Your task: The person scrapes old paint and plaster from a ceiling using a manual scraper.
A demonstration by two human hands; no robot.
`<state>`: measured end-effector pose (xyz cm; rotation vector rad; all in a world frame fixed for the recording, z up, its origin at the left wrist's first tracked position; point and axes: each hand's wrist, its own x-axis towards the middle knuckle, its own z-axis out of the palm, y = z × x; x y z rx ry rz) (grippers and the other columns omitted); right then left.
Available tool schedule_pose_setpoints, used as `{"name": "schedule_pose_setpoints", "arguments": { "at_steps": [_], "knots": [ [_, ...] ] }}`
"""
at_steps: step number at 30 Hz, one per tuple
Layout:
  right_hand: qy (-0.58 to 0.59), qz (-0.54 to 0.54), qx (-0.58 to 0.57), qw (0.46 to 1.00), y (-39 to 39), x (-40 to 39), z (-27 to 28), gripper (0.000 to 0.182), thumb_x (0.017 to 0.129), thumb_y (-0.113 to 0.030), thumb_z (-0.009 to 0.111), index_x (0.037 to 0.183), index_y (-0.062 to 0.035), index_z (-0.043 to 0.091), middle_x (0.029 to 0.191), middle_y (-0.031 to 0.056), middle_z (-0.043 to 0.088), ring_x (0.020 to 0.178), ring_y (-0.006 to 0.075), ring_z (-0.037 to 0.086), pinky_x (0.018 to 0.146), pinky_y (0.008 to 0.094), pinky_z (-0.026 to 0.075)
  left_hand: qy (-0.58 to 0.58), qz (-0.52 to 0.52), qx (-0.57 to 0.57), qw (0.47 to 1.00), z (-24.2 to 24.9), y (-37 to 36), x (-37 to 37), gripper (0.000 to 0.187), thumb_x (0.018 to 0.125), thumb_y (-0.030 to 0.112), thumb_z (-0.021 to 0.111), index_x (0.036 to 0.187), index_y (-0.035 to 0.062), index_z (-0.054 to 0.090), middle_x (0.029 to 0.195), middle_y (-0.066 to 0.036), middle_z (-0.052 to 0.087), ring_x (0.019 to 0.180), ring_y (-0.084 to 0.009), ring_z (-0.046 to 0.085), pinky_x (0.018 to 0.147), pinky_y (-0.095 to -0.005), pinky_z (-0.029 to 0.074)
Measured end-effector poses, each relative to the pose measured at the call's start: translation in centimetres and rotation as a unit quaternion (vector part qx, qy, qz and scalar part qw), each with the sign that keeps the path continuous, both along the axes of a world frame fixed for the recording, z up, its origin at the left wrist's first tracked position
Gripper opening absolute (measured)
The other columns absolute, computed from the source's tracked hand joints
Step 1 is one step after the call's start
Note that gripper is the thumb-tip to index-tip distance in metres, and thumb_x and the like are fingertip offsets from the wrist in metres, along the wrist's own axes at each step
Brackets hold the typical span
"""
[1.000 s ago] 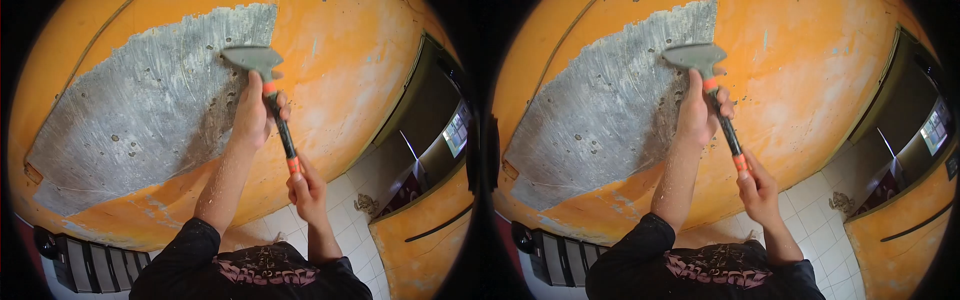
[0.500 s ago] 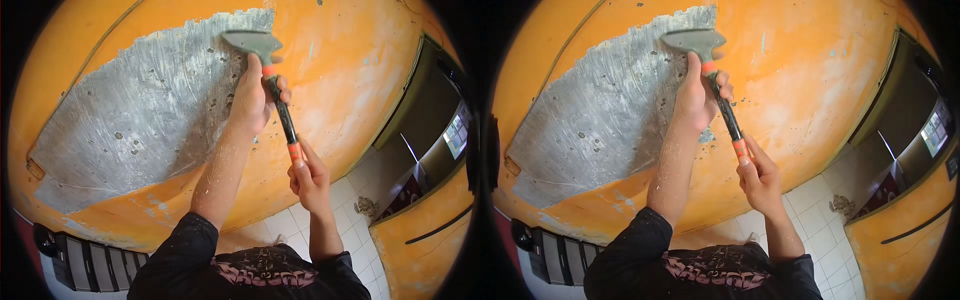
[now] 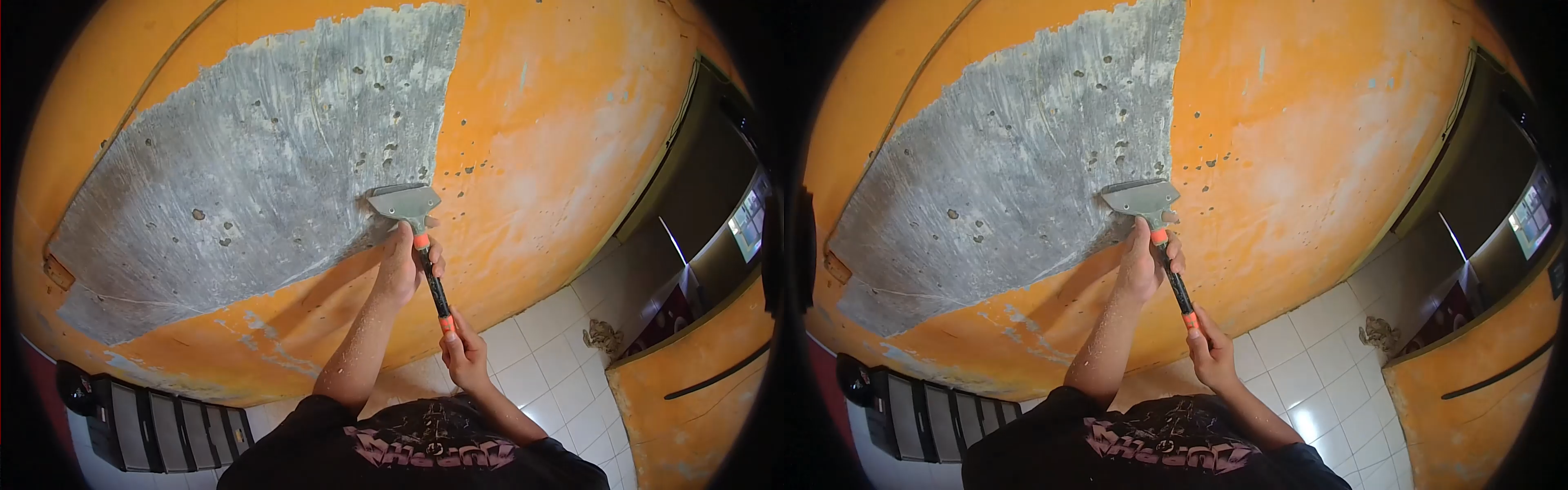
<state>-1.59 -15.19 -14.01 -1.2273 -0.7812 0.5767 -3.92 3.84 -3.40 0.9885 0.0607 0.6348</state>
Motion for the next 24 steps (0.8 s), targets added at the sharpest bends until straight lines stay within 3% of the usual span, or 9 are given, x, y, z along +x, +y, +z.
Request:
{"name": "schedule_pose_setpoints", "arguments": {
  "at_steps": [2, 5, 8, 14, 20, 24],
  "knots": [
    [-0.007, -0.018, 0.0, 1.0, 0.0, -0.2, 0.3, 0.046, 0.103, -0.014, 0.053, 0.146, -0.0014, 0.046, 0.075, -0.0031, 0.052, 0.06, 0.0041, 0.045, 0.055, 0.0209, 0.039, 0.0, -0.003, 0.004, 1.0, 0.3, -0.1, -0.1, 0.059, 0.105, 0.057, 0.026, 0.125, 0.0076, 0.051, 0.07, -0.003, 0.051, 0.056, -0.0188, 0.052, 0.06, -0.0365, 0.046],
    [-0.126, -0.057, 0.005, 0.99, 0.2, -0.1, -1.0, 0.047, 0.104, -0.011, 0.05, 0.149, -0.0028, 0.041, 0.075, -0.0009, 0.051, 0.055, 0.0041, 0.042, 0.05, 0.02, 0.036, -0.025, -0.021, -0.004, 0.999, 0.2, -0.1, -0.2, 0.055, 0.106, 0.053, 0.029, 0.123, 0.0045, 0.05, 0.07, -0.006, 0.053, 0.057, -0.0215, 0.054, 0.06, -0.0372, 0.047],
    [-0.132, -0.059, 0.011, 0.989, 0.1, 0.3, -0.8, 0.046, 0.104, -0.012, 0.05, 0.148, -0.0023, 0.042, 0.075, -0.0013, 0.052, 0.056, 0.004, 0.042, 0.05, 0.0202, 0.036, -0.033, -0.025, -0.002, 0.999, 1.0, -0.5, -0.1, 0.055, 0.106, 0.052, 0.028, 0.123, 0.0045, 0.05, 0.07, -0.006, 0.053, 0.057, -0.0211, 0.053, 0.06, -0.0376, 0.047],
    [0.034, 0.002, 0.01, 0.999, 0.2, 0.5, 2.6, 0.045, 0.104, -0.013, 0.05, 0.147, -0.0013, 0.043, 0.074, -0.0025, 0.051, 0.056, 0.004, 0.041, 0.051, 0.0197, 0.036, -0.013, -0.003, 0.033, 0.999, 1.7, 0.3, 0.8, 0.058, 0.105, 0.057, 0.027, 0.124, 0.0081, 0.05, 0.07, -0.003, 0.051, 0.057, -0.0191, 0.053, 0.06, -0.0366, 0.047],
    [-0.178, -0.07, -0.004, 0.981, -0.3, 2.4, 1.7, 0.047, 0.103, -0.017, 0.053, 0.146, -0.0011, 0.045, 0.074, -0.0038, 0.052, 0.057, 0.003, 0.043, 0.051, 0.0197, 0.037, -0.036, 0.003, -0.008, 0.999, 1.6, -0.6, 1.5, 0.06, 0.103, 0.062, 0.029, 0.124, 0.0103, 0.05, 0.069, -0.002, 0.05, 0.057, -0.0179, 0.05, 0.06, -0.0356, 0.045],
    [-0.119, -0.04, -0.021, 0.992, -0.7, 2.9, 2.5, 0.048, 0.103, -0.018, 0.054, 0.146, -0.001, 0.045, 0.074, -0.0041, 0.052, 0.057, 0.0026, 0.043, 0.052, 0.0199, 0.037, -0.046, 0.005, -0.004, 0.999, 1.9, -0.6, 1.7, 0.059, 0.103, 0.06, 0.029, 0.124, 0.0097, 0.05, 0.07, -0.003, 0.05, 0.058, -0.0179, 0.051, 0.061, -0.0361, 0.045]
  ]
}}
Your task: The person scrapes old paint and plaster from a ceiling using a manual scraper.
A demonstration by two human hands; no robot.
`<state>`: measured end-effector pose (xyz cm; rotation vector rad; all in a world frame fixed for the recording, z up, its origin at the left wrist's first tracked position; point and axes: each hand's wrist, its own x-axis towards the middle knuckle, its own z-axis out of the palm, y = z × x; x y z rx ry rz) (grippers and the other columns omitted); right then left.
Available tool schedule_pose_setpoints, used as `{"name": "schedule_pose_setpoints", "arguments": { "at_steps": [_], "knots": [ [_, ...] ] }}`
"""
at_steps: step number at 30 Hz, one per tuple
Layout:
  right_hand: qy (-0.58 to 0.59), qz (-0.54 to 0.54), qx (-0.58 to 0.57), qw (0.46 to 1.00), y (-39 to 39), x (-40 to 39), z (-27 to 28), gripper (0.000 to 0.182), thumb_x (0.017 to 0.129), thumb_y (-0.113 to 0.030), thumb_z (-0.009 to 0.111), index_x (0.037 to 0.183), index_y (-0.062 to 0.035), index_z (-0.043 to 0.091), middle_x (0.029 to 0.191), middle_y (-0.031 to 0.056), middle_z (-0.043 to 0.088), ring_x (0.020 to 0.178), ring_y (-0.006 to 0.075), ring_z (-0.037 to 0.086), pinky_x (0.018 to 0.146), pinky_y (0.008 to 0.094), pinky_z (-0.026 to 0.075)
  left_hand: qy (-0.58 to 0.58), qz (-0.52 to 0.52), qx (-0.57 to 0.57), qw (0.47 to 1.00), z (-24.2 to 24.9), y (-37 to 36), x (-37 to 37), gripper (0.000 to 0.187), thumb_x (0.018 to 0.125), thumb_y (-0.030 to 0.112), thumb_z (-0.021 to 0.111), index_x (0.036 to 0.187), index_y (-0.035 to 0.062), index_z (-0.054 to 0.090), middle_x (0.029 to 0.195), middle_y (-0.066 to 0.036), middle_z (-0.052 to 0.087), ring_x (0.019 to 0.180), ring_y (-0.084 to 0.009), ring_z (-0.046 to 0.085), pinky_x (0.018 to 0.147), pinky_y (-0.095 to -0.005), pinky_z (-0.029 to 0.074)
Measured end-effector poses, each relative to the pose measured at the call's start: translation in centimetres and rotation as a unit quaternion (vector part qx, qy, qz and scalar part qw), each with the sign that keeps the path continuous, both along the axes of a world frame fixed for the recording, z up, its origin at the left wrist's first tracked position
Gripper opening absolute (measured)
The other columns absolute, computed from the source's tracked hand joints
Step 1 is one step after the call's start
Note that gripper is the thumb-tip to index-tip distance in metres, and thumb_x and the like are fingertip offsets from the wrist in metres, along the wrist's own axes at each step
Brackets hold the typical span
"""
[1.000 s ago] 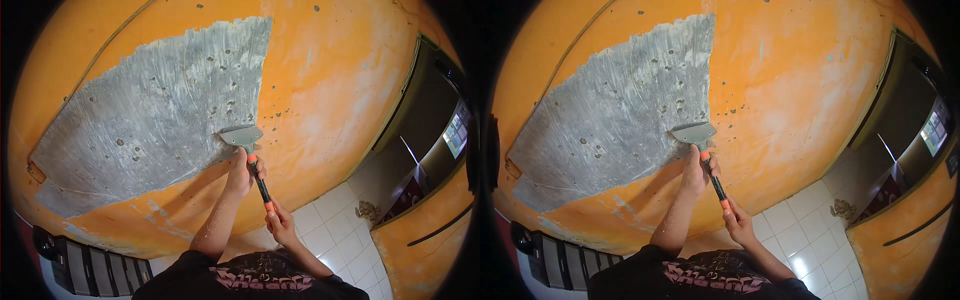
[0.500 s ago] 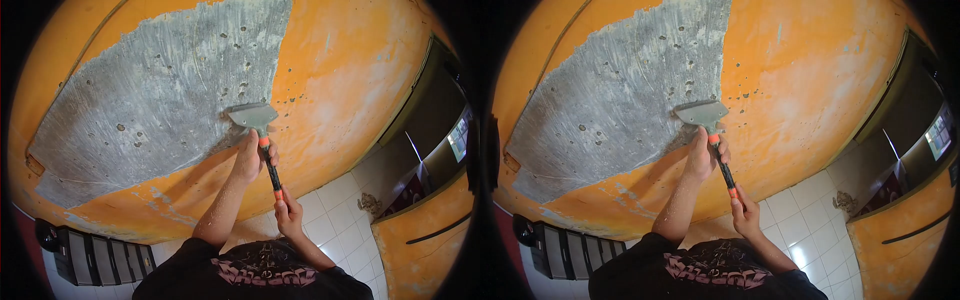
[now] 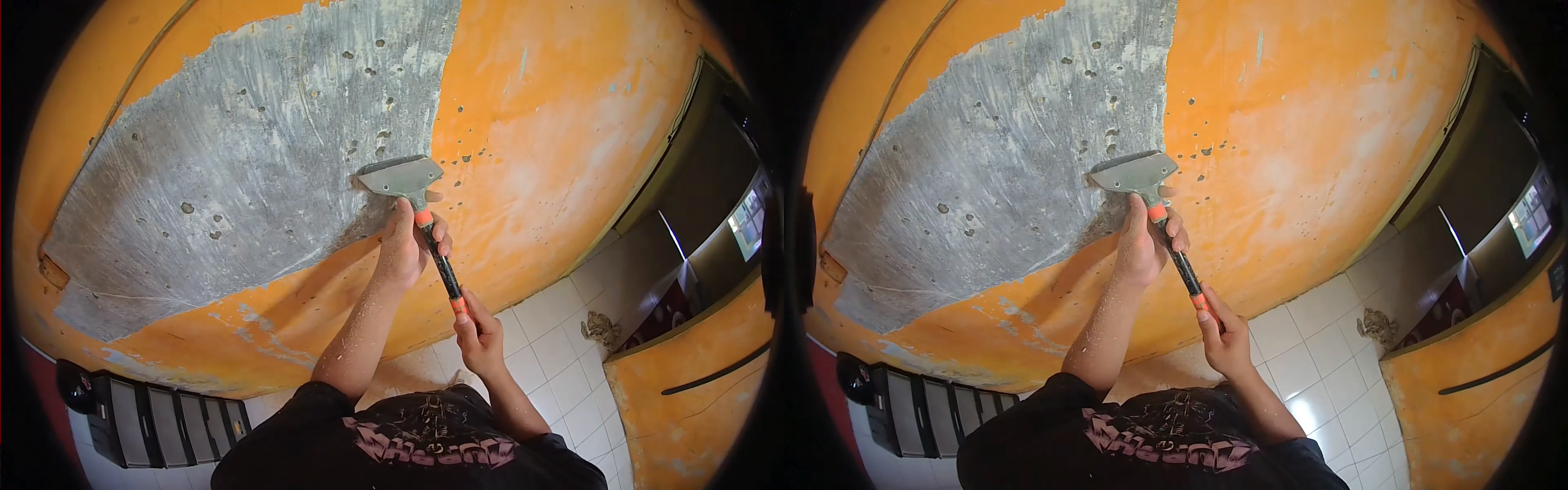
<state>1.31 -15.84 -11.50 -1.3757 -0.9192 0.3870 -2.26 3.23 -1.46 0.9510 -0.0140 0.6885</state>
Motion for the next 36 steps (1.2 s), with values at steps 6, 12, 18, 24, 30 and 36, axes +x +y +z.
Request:
{"name": "schedule_pose_setpoints", "arguments": {
  "at_steps": [6, 12, 18, 24, 30, 36],
  "knots": [
    [0.046, 0.002, 0.004, 0.999, -0.2, -0.4, 0.7, 0.043, 0.101, -0.013, 0.056, 0.142, -0.0006, 0.051, 0.079, -0.0024, 0.057, 0.064, 0.0038, 0.045, 0.058, 0.0207, 0.04, -0.009, 0.01, -0.011, 1.0, 0.1, -0.3, 0.0, 0.057, 0.104, 0.058, 0.029, 0.123, 0.0073, 0.05, 0.069, -0.004, 0.051, 0.056, -0.0184, 0.052, 0.059, -0.0361, 0.047],
    [0.107, 0.05, 0.023, 0.993, 0.5, -1.0, 2.8, 0.048, 0.104, -0.016, 0.051, 0.149, -0.0019, 0.041, 0.072, -0.0034, 0.049, 0.055, 0.0034, 0.04, 0.049, 0.0193, 0.034, 0.012, 0.033, 0.011, 0.999, 1.9, 0.0, -0.1, 0.06, 0.102, 0.062, 0.03, 0.123, 0.0095, 0.05, 0.068, -0.002, 0.049, 0.053, -0.0172, 0.049, 0.056, -0.0334, 0.044],
    [0.125, 0.052, 0.013, 0.991, -0.1, -0.8, 1.8, 0.045, 0.103, -0.014, 0.052, 0.145, 0.0003, 0.046, 0.074, -0.0043, 0.049, 0.06, 0.0029, 0.042, 0.053, 0.0197, 0.036, 0.01, 0.019, 0.008, 1.0, 1.1, -0.2, -0.1, 0.058, 0.103, 0.061, 0.031, 0.123, 0.009, 0.05, 0.068, -0.003, 0.05, 0.054, -0.0178, 0.051, 0.056, -0.0346, 0.046],
    [0.157, 0.055, 0.016, 0.986, -0.2, -1.3, 2.9, 0.046, 0.103, -0.013, 0.05, 0.146, -0.0002, 0.044, 0.075, -0.0045, 0.048, 0.059, 0.0025, 0.041, 0.052, 0.0187, 0.035, 0.028, 0.034, 0.019, 0.999, 1.4, -0.1, 0.0, 0.057, 0.104, 0.059, 0.031, 0.123, 0.0084, 0.05, 0.069, -0.003, 0.051, 0.054, -0.0189, 0.053, 0.057, -0.035, 0.047],
    [0.135, 0.052, -0.002, 0.99, -0.1, -0.6, 3.0, 0.046, 0.103, -0.013, 0.052, 0.147, -0.0008, 0.044, 0.074, -0.0043, 0.049, 0.061, 0.0028, 0.042, 0.055, 0.0192, 0.036, 0.004, 0.018, -0.013, 1.0, 1.2, 0.2, 0.3, 0.049, 0.106, 0.052, 0.031, 0.117, 0.0081, 0.05, 0.069, -0.007, 0.053, 0.056, -0.0219, 0.054, 0.058, -0.0371, 0.048],
    [0.031, 0.05, -0.018, 0.998, -0.8, 0.3, 2.7, 0.047, 0.105, -0.015, 0.048, 0.149, -0.0011, 0.04, 0.074, -0.0041, 0.046, 0.056, 0.0024, 0.038, 0.05, 0.0189, 0.034, 0.013, 0.032, -0.011, 0.999, 1.8, -0.7, 0.3, 0.059, 0.103, 0.061, 0.028, 0.125, 0.0105, 0.05, 0.068, -0.002, 0.05, 0.055, -0.0171, 0.051, 0.058, -0.0348, 0.045]
  ]
}}
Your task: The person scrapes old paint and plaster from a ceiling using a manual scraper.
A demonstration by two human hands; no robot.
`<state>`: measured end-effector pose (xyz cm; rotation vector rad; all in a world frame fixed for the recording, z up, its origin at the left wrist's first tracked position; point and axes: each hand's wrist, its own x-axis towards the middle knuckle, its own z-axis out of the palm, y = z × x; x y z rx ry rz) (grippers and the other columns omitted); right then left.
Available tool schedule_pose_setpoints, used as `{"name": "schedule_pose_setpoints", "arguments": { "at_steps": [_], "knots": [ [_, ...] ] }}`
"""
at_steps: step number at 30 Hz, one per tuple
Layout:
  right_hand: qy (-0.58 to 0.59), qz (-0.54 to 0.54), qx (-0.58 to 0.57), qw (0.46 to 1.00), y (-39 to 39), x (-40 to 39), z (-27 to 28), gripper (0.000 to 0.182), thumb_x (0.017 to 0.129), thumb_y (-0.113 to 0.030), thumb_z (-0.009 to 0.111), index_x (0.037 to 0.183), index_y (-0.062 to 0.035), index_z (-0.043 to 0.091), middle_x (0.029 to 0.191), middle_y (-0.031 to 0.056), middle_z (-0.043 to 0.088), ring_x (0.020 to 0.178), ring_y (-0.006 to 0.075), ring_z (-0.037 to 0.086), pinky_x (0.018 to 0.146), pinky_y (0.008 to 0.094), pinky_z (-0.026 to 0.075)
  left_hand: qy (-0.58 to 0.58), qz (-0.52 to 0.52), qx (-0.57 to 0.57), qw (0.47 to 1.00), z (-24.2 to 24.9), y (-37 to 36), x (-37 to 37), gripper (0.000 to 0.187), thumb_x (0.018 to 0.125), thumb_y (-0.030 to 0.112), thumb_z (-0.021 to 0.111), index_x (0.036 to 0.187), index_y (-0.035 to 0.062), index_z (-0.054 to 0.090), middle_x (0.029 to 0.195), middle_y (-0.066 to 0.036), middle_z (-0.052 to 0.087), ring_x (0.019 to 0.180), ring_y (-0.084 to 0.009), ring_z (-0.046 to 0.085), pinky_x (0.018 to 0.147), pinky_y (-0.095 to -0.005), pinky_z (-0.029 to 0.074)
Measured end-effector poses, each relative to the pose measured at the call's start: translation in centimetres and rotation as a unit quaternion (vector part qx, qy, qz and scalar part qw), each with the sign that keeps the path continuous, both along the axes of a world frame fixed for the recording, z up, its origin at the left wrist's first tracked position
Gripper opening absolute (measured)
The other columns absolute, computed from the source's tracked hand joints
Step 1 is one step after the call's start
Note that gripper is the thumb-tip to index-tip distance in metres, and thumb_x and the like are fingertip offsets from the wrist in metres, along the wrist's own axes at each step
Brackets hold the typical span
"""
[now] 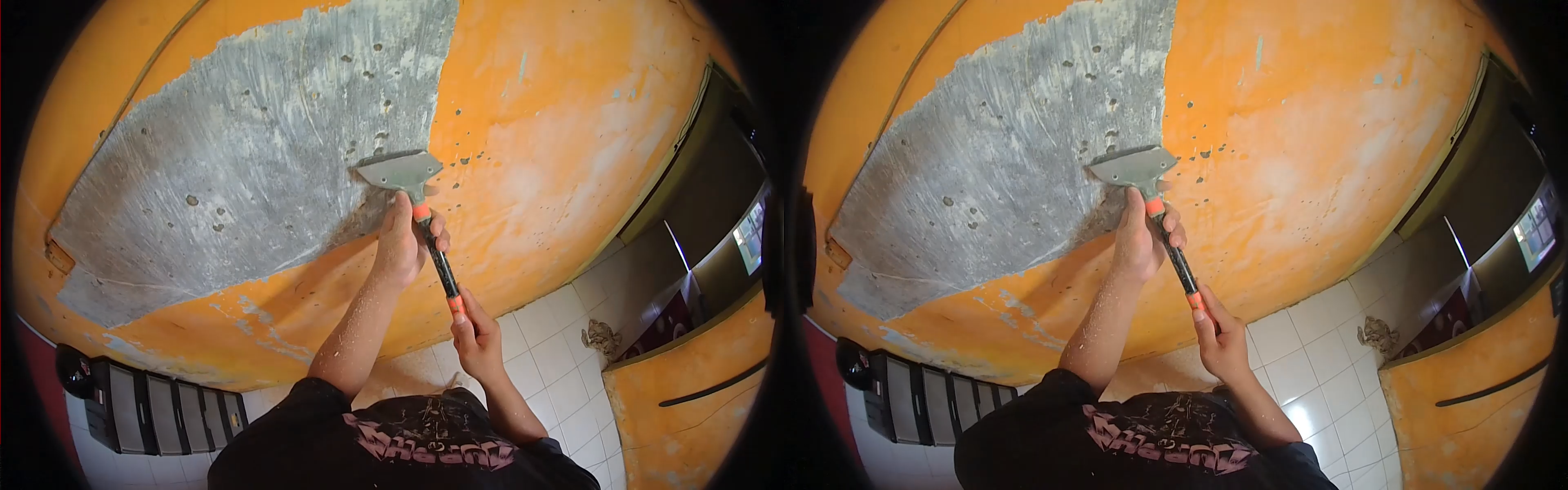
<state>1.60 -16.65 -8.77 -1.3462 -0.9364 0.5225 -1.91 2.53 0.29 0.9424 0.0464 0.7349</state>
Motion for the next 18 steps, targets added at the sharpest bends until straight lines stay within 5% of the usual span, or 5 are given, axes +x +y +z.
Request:
{"name": "schedule_pose_setpoints", "arguments": {
  "at_steps": [5, 11, 18],
  "knots": [
    [0.062, -0.011, 0.008, 0.998, 0.0, -0.7, 3.7, 0.045, 0.103, -0.012, 0.052, 0.146, -0.0016, 0.046, 0.073, -0.0044, 0.049, 0.062, 0.0031, 0.042, 0.058, 0.0195, 0.037, -0.011, 0.0, 0.032, 0.999, 3.1, 0.5, 0.3, 0.059, 0.103, 0.062, 0.03, 0.124, 0.0107, 0.05, 0.068, -0.002, 0.05, 0.055, -0.0167, 0.051, 0.057, -0.0336, 0.045],
    [0.072, 0.001, -0.027, 0.997, -0.8, -1.6, 2.9, 0.046, 0.103, -0.013, 0.05, 0.147, -0.0008, 0.044, 0.073, -0.0046, 0.049, 0.062, 0.0029, 0.044, 0.056, 0.0194, 0.037, 0.011, -0.006, 0.02, 1.0, 0.6, 0.4, -0.4, 0.059, 0.103, 0.061, 0.03, 0.125, 0.0105, 0.05, 0.068, -0.003, 0.051, 0.054, -0.0178, 0.052, 0.055, -0.0349, 0.046],
    [0.102, 0.002, 0.037, 0.994, 1.1, -0.3, 5.8, 0.046, 0.103, -0.012, 0.05, 0.146, 0.0009, 0.044, 0.073, -0.0047, 0.048, 0.062, 0.0026, 0.043, 0.055, 0.019, 0.035, -0.016, -0.001, 0.067, 0.998, 5.4, 1.0, 1.1, 0.057, 0.103, 0.06, 0.032, 0.124, 0.0103, 0.05, 0.07, -0.003, 0.052, 0.055, -0.018, 0.052, 0.058, -0.0352, 0.046]
  ]
}}
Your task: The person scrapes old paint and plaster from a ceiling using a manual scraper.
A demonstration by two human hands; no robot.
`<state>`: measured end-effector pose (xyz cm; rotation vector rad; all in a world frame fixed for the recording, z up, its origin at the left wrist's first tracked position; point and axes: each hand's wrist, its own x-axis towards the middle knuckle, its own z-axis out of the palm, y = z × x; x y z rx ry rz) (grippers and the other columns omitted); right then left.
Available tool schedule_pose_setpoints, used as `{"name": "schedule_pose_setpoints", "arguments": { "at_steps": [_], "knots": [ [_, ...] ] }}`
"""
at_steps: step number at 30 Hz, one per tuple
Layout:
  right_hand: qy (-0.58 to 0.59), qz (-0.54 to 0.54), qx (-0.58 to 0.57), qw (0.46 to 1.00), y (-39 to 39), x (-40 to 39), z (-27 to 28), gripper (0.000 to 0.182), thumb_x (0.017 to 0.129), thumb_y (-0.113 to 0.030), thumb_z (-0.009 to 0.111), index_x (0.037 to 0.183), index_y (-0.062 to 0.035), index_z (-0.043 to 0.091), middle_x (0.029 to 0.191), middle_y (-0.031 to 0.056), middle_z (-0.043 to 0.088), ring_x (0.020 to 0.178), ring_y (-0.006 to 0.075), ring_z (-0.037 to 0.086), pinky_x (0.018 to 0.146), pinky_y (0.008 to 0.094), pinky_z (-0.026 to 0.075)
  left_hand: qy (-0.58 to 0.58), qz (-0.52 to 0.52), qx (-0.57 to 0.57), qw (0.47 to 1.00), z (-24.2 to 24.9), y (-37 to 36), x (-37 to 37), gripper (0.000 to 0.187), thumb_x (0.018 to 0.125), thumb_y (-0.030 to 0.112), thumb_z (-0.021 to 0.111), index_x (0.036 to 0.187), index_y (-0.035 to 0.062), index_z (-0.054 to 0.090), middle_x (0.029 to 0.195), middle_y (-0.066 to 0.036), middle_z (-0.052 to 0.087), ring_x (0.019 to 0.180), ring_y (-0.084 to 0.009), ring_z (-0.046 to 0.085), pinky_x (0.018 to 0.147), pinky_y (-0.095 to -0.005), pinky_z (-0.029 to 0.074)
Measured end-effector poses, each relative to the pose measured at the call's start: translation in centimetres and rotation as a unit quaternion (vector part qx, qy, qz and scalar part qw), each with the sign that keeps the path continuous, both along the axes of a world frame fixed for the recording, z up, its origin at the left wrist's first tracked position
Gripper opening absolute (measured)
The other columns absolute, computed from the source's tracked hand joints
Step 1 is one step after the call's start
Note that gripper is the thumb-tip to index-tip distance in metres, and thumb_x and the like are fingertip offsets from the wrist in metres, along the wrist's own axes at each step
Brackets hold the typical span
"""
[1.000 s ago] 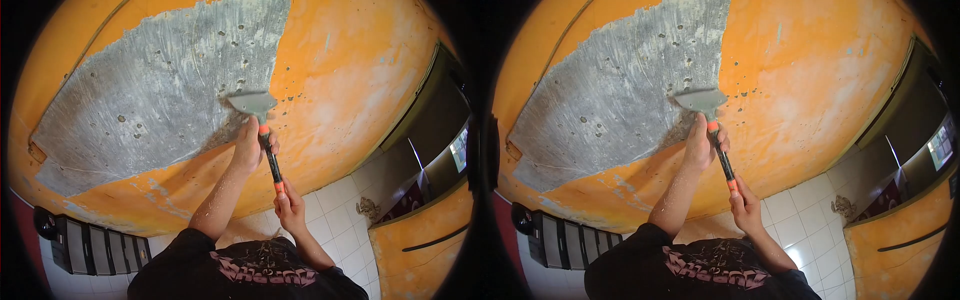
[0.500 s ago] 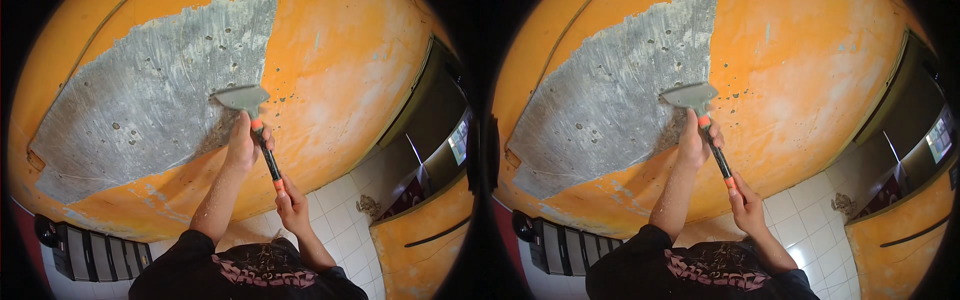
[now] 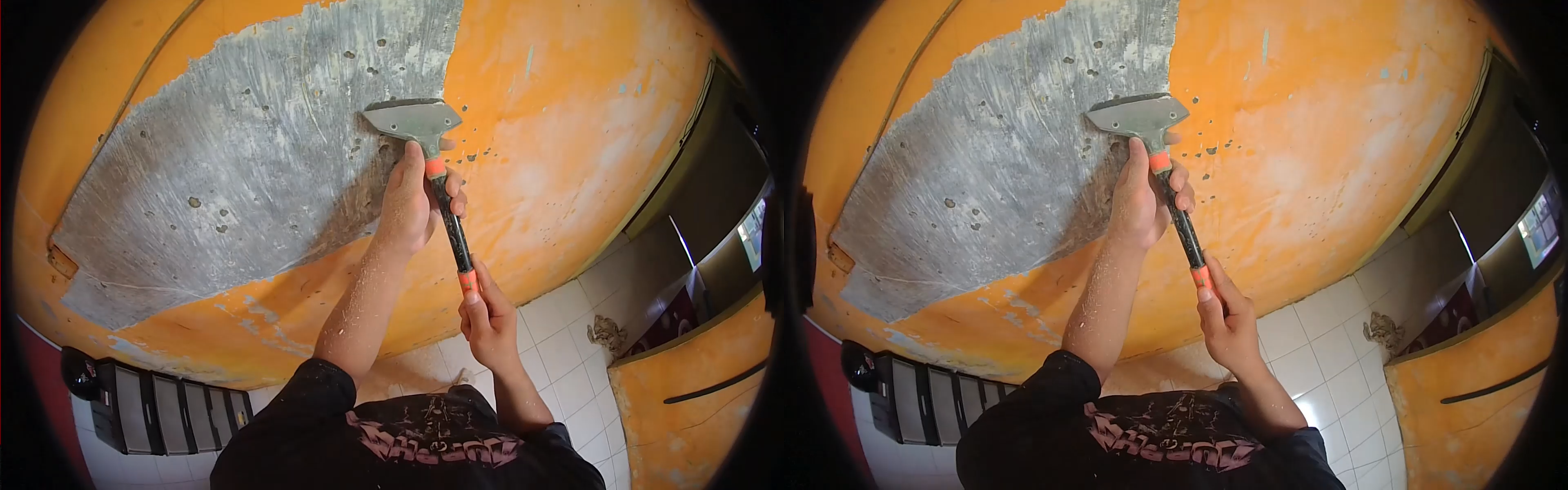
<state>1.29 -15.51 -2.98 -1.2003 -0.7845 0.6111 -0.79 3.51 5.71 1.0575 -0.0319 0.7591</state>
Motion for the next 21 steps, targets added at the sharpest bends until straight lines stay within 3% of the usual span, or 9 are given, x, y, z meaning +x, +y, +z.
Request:
{"name": "schedule_pose_setpoints", "arguments": {
  "at_steps": [3, 9, 15, 18, 21],
  "knots": [
    [-0.027, -0.006, -0.024, 0.999, 0.1, -0.3, -3.4, 0.047, 0.104, -0.014, 0.05, 0.148, -0.0004, 0.042, 0.071, -0.0059, 0.045, 0.059, 0.002, 0.04, 0.053, 0.0192, 0.034, 0.024, -0.01, -0.039, 0.999, -2.8, -0.3, -0.7, 0.056, 0.103, 0.059, 0.032, 0.124, 0.0109, 0.05, 0.07, -0.003, 0.051, 0.057, -0.0181, 0.052, 0.059, -0.0349, 0.046],
    [0.005, 0.017, -0.084, 0.996, -1.3, -1.5, -14.4, 0.046, 0.103, -0.013, 0.052, 0.148, -0.0041, 0.045, 0.068, -0.0067, 0.046, 0.057, 0.0023, 0.041, 0.054, 0.0203, 0.036, 0.082, -0.035, -0.118, 0.989, -14.5, -1.0, -2.9, 0.056, 0.103, 0.06, 0.031, 0.123, 0.0115, 0.049, 0.071, -0.002, 0.051, 0.063, -0.0186, 0.053, 0.065, -0.0359, 0.046],
    [-0.063, -0.008, -0.074, 0.995, -0.4, -1.2, -14.7, 0.046, 0.103, -0.015, 0.052, 0.147, -0.0038, 0.045, 0.069, -0.0056, 0.048, 0.059, 0.0036, 0.043, 0.055, 0.0204, 0.038, 0.061, -0.03, -0.131, 0.989, -13.9, -0.9, -3.1, 0.054, 0.105, 0.055, 0.029, 0.122, 0.0072, 0.047, 0.071, -0.005, 0.051, 0.063, -0.0195, 0.052, 0.065, -0.0349, 0.045],
    [0.017, 0.004, -0.059, 0.998, 0.0, -1.6, -14.1, 0.046, 0.103, -0.014, 0.051, 0.148, -0.0037, 0.045, 0.071, -0.0048, 0.049, 0.06, 0.0036, 0.044, 0.055, 0.0207, 0.039, 0.064, -0.032, -0.098, 0.993, -12.4, -0.8, -3.1, 0.053, 0.106, 0.055, 0.029, 0.12, 0.0079, 0.048, 0.071, -0.005, 0.051, 0.063, -0.0197, 0.052, 0.065, -0.0343, 0.045],
    [0.021, 0.007, -0.053, 0.998, -0.2, -1.9, -16.1, 0.046, 0.104, -0.014, 0.051, 0.147, -0.0035, 0.045, 0.073, -0.0045, 0.05, 0.06, 0.0035, 0.044, 0.055, 0.0208, 0.039, 0.085, -0.035, -0.097, 0.991, -14.9, -0.7, -2.8, 0.053, 0.105, 0.055, 0.028, 0.119, 0.0079, 0.049, 0.071, -0.005, 0.051, 0.063, -0.0196, 0.052, 0.064, -0.0343, 0.045]
  ]
}}
